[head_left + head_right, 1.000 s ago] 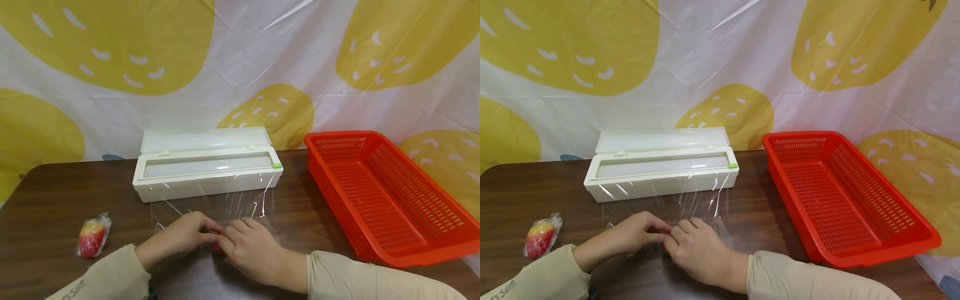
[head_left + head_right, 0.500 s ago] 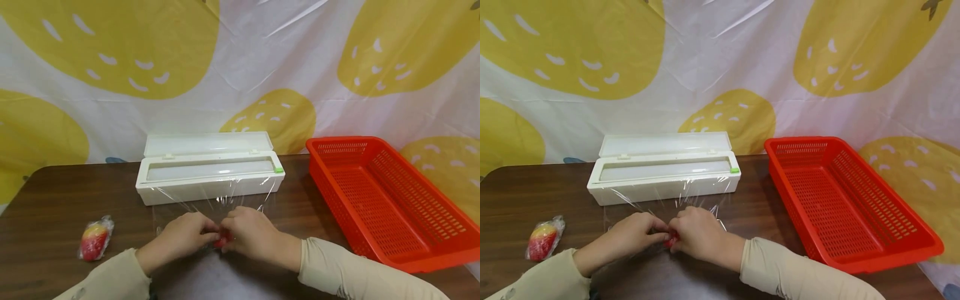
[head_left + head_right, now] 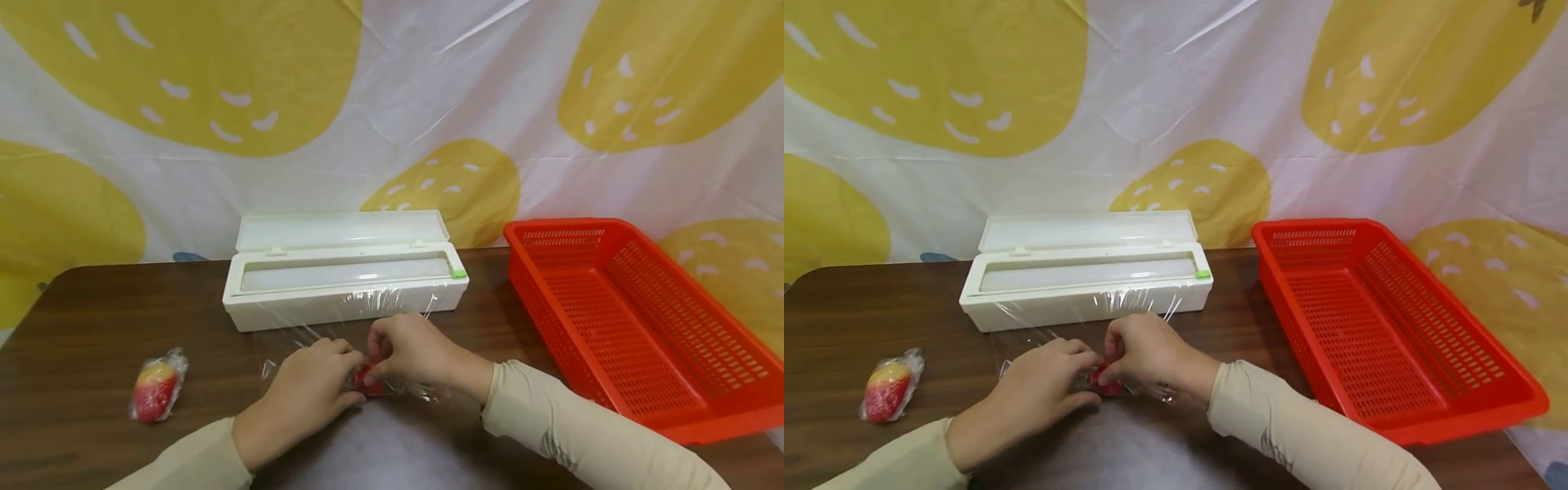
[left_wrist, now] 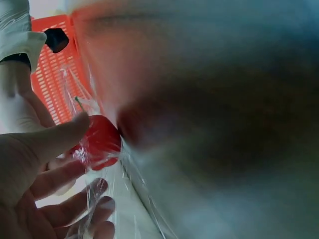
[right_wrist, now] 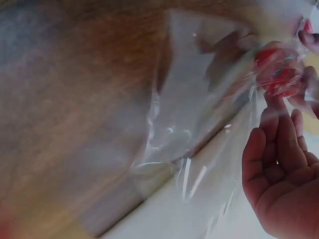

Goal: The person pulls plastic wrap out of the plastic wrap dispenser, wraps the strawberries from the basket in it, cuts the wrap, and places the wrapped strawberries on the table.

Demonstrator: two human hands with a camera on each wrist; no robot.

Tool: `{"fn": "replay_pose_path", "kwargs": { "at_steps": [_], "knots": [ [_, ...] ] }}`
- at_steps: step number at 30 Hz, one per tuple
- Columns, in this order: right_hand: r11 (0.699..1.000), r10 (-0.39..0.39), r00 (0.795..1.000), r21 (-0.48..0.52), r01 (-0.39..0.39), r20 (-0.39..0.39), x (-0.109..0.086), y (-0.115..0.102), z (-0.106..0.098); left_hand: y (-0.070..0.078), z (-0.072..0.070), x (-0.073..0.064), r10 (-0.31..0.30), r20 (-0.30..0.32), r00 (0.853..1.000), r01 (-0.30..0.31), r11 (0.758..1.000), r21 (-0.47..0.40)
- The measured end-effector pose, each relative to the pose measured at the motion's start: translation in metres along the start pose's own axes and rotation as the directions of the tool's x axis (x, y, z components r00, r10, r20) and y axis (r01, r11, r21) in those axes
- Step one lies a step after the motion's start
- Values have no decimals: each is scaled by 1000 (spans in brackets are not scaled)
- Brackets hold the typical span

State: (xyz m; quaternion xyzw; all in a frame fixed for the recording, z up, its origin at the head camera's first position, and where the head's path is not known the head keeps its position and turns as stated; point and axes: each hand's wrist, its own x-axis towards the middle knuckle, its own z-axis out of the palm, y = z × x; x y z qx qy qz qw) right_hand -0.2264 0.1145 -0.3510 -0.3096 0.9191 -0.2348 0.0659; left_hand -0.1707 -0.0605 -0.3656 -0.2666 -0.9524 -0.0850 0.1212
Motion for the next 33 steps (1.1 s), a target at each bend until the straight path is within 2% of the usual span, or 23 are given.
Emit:
{"fn": "replay_pose_path", "kwargs": {
  "at_steps": [5, 12, 15, 19, 22, 25, 27, 29, 31, 33],
  "knots": [
    [999, 37, 999, 13, -37, -15, 1, 5, 1, 0, 4, 4, 13, 11, 1000, -13, 1000, 5],
    [998, 32, 999, 59, -34, 36, 1, 7, 1, 0, 5, 7, 49, -4, 999, -49, 998, 43],
    [997, 30, 998, 67, -33, 56, 0, 6, 3, -2, 4, 8, 55, 27, 998, -56, 998, 25],
    [998, -6, 998, 67, 1, 69, -1, 6, 5, -4, 0, 10, 44, 92, 995, -38, 998, -59],
    [999, -47, 997, 24, 46, 57, -4, 4, 7, -6, -4, 10, 35, 131, 991, -19, 993, -121],
    [990, -107, 994, -93, 108, 17, -9, 0, 8, -7, -6, 10, 34, 159, 987, -11, 989, -146],
    [970, -152, 988, -198, 144, -28, -14, -3, 8, -6, -7, 11, 32, 175, 984, -6, 989, -146],
    [930, -219, 972, -320, 182, -85, -20, -6, 10, -6, -9, 11, 23, 195, 981, 5, 990, -142],
    [872, -306, 943, -435, 222, -132, -27, -8, 13, -5, -10, 12, 1, 220, 976, 30, 990, -141],
    [792, -407, 899, -553, 260, -160, -34, -10, 18, -4, -11, 13, -11, 237, 971, 46, 989, -141]
  ]
}}
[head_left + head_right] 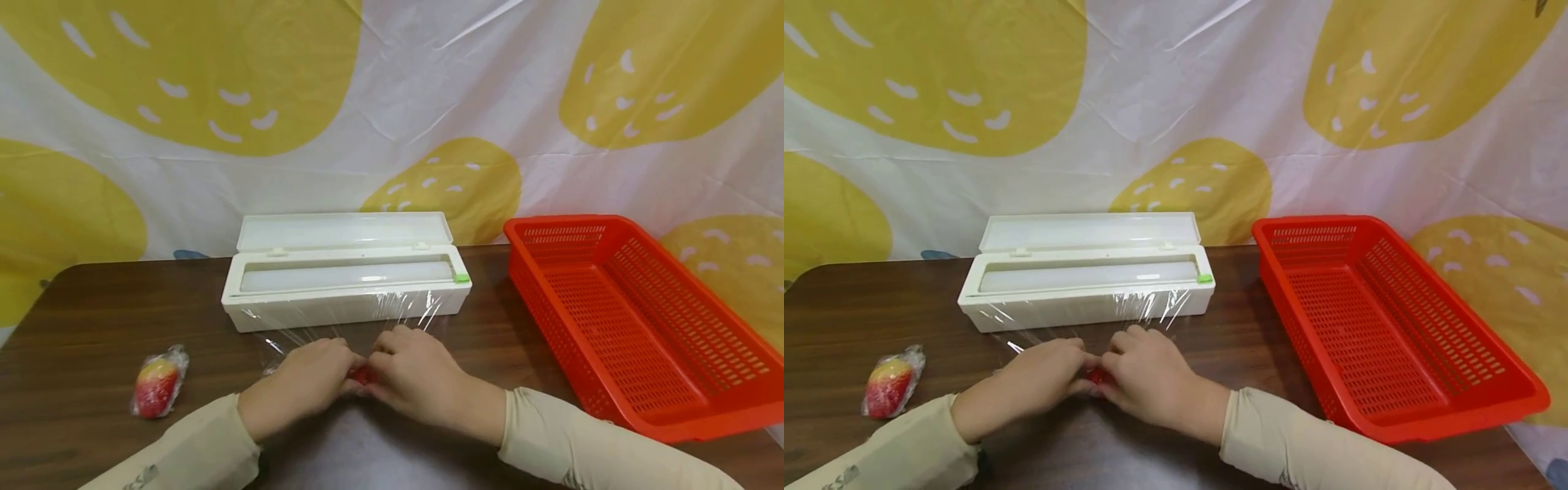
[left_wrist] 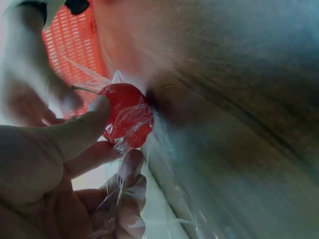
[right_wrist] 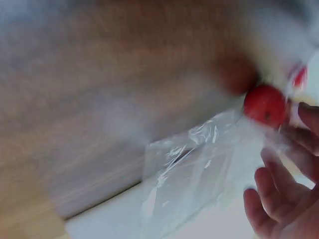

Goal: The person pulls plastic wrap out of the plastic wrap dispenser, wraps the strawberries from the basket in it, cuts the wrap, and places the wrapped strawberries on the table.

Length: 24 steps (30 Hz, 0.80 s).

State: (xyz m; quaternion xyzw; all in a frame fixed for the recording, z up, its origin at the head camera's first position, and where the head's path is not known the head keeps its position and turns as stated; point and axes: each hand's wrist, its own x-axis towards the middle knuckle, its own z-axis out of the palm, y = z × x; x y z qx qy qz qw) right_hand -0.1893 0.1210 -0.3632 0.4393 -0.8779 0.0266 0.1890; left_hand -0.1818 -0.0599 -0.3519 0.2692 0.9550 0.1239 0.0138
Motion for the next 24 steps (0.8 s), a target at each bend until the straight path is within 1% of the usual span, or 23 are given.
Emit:
{"fn": "replay_pose_path", "kwargs": {
  "at_steps": [2, 4, 8, 12, 14, 16, 19, 21, 24],
  "knots": [
    [991, -73, 996, -113, 67, -43, -5, -6, 2, 1, -2, 1, -3, 12, 1000, 3, 1000, 1],
    [977, -108, 993, -189, 98, -44, -8, -10, 3, 1, -2, 2, 4, 15, 1000, -4, 1000, 5],
    [964, -91, 995, -253, 80, -32, -8, -12, 7, -1, 0, 2, 30, -6, 1000, -30, 999, 22],
    [953, -82, 994, -299, 58, -67, -4, -10, 12, -2, 3, 0, 21, -20, 1000, -21, 1000, 9],
    [950, -77, 993, -309, 47, -86, -2, -8, 14, -3, 4, -1, 10, -45, 999, -9, 1000, 13],
    [956, -65, 993, -291, 34, -99, 0, -6, 15, -2, 5, -1, -1, -92, 996, 3, 1000, 29],
    [978, -30, 995, -210, 10, -90, 4, -1, 14, -2, 7, -1, -8, -177, 984, 22, 997, 77],
    [991, -4, 998, -136, -4, -56, 7, 3, 13, -2, 8, -2, -11, -212, 977, 35, 994, 108],
    [999, 36, 999, -31, -35, 34, 13, 9, 11, -3, 11, -2, -10, -233, 972, 45, 988, 146]
  ]
}}
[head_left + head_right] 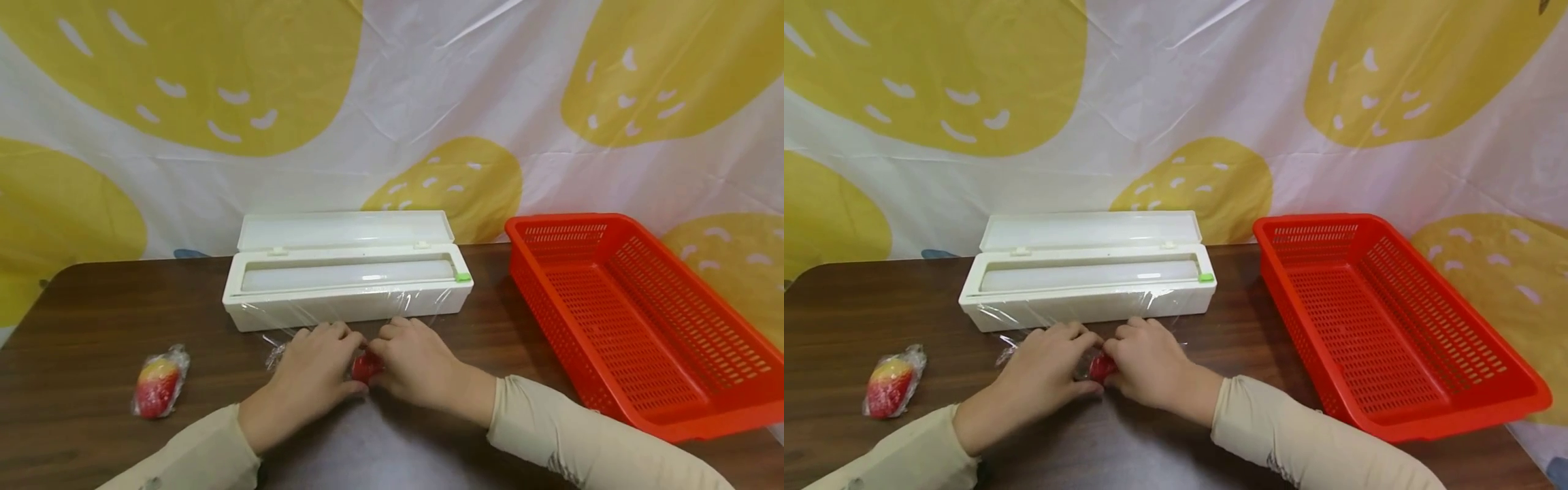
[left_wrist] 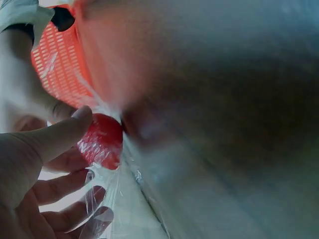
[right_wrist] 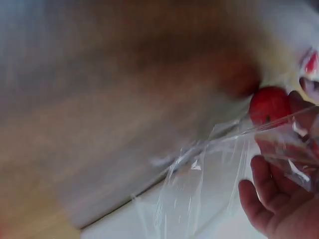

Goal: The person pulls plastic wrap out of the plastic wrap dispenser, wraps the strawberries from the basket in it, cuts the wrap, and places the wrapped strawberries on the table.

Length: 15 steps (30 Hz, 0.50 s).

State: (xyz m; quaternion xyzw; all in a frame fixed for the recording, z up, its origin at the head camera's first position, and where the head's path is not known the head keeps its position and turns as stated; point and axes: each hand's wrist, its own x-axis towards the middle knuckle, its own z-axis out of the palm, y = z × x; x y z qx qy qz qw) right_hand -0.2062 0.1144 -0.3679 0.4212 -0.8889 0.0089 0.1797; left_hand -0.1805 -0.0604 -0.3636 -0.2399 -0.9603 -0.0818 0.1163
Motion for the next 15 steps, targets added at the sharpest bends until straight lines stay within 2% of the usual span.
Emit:
{"fn": "replay_pose_path", "kwargs": {
  "at_steps": [4, 8, 13, 15],
  "knots": [
    [990, 30, 993, 130, -45, 114, 7, 7, -2, -1, 4, 0, 23, -5, 1000, -23, 999, 33],
    [972, 39, 981, 221, -82, 192, 13, 13, -4, -1, 6, 1, 53, 12, 999, -54, 995, 81],
    [952, 21, 960, 287, -104, 280, 20, 17, -6, -1, 8, 4, 100, 11, 995, -100, 986, 136],
    [958, 15, 954, 270, -100, 299, 21, 17, -5, -2, 10, 5, 116, 2, 993, -115, 982, 151]
  ]
}}
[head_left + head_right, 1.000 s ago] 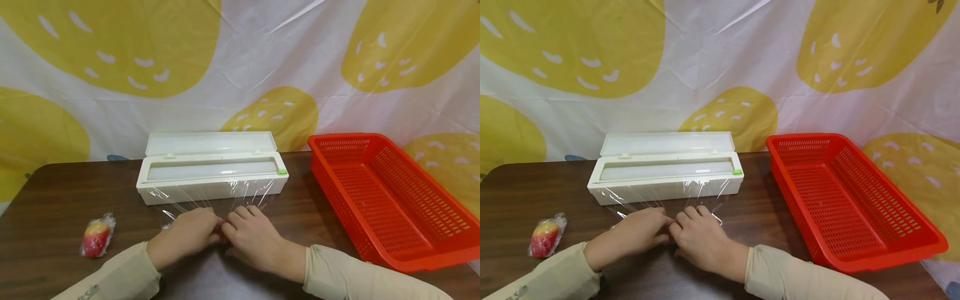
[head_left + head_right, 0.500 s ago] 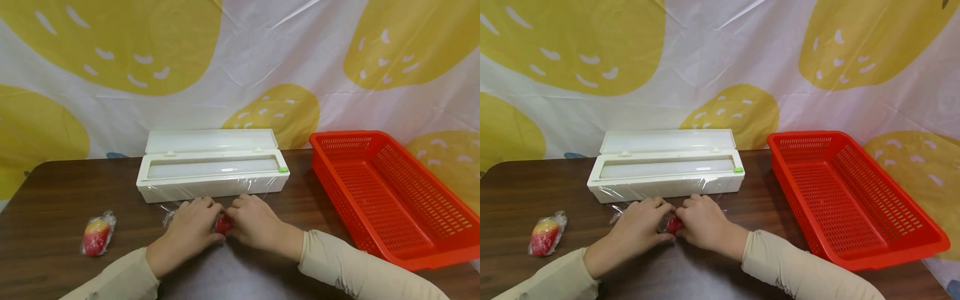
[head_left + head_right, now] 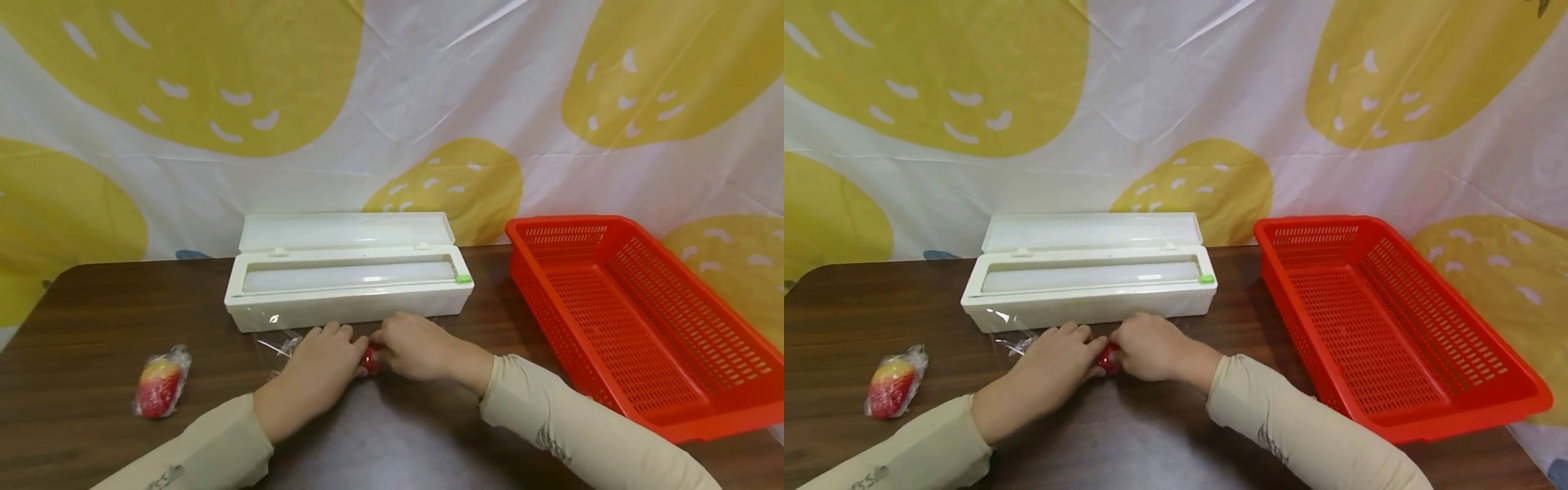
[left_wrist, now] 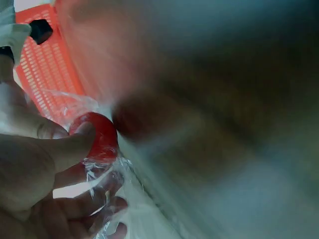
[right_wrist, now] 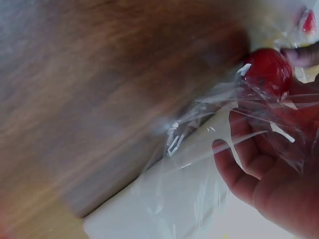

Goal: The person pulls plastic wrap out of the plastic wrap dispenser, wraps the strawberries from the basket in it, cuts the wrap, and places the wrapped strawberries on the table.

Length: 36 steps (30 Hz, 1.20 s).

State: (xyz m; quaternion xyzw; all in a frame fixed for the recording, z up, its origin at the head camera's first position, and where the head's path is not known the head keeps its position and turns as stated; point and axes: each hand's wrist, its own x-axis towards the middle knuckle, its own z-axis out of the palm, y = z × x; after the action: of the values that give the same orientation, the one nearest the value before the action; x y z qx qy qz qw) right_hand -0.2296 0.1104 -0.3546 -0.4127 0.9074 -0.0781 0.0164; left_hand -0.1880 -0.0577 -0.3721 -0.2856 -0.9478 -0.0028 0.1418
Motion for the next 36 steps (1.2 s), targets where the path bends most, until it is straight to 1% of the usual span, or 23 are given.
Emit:
{"fn": "replay_pose_path", "kwargs": {
  "at_steps": [1, 3, 5, 7, 10, 11, 13, 15, 16, 18, 22, 24, 26, 28, 31, 32, 34, 36],
  "knots": [
    [1000, 2, 1000, -27, -2, 2, 0, -1, 1, -1, 0, 1, 6, -3, 1000, -6, 1000, 6],
    [993, 7, 1000, -122, -8, -12, -2, -3, 4, -2, 1, 2, 16, 11, 1000, -16, 1000, 11],
    [973, 16, 999, -230, -22, -31, -7, -7, 8, -3, 0, 4, 27, 36, 999, -28, 999, 19],
    [947, 33, 997, -317, -55, -72, -11, -11, 13, -3, -1, 6, 37, 58, 998, -39, 999, 29],
    [918, 56, 986, -379, -113, -159, -18, -16, 20, -2, -2, 8, 54, 78, 995, -59, 997, 55],
    [909, 52, 979, -397, -129, -199, -18, -17, 22, -2, -2, 9, 57, 82, 995, -62, 996, 61],
    [889, 29, 964, -434, -146, -265, -19, -17, 25, -2, -4, 10, 57, 95, 994, -64, 996, 64],
    [875, -5, 953, -463, -143, -302, -18, -16, 25, -3, -5, 11, 58, 118, 991, -65, 996, 55],
    [875, -21, 949, -465, -135, -314, -17, -15, 25, -3, -6, 12, 59, 132, 990, -66, 997, 48],
    [891, -36, 951, -442, -108, -306, -14, -12, 22, -5, -7, 14, 60, 162, 985, -65, 998, 26],
    [950, -11, 972, -307, -63, -234, -8, -6, 12, -11, -8, 17, 53, 219, 974, -39, 997, -69],
    [969, -1, 982, -243, -46, -190, -5, -3, 5, -13, -7, 19, 42, 225, 973, -18, 994, -109],
    [981, 10, 989, -192, -39, -149, -4, 0, 0, -12, -6, 20, 26, 200, 979, 0, 992, -124],
    [983, -2, 990, -180, -23, -138, -3, 1, -2, -10, -5, 18, -6, 153, 988, 24, 993, -115],
    [977, -14, 992, -212, -13, -127, -3, 2, -2, -5, -3, 14, -54, 41, 998, 57, 995, -78],
    [973, -16, 992, -229, -14, -127, -2, 2, -2, -4, -3, 13, -61, 3, 998, 61, 996, -66],
    [966, -15, 993, -258, -16, -118, -2, 3, -2, -1, -4, 12, -60, -53, 997, 58, 997, -43],
    [963, -4, 996, -270, -21, -90, -3, 4, -4, 1, -6, 12, -44, -75, 996, 42, 999, -28]
  ]
}}
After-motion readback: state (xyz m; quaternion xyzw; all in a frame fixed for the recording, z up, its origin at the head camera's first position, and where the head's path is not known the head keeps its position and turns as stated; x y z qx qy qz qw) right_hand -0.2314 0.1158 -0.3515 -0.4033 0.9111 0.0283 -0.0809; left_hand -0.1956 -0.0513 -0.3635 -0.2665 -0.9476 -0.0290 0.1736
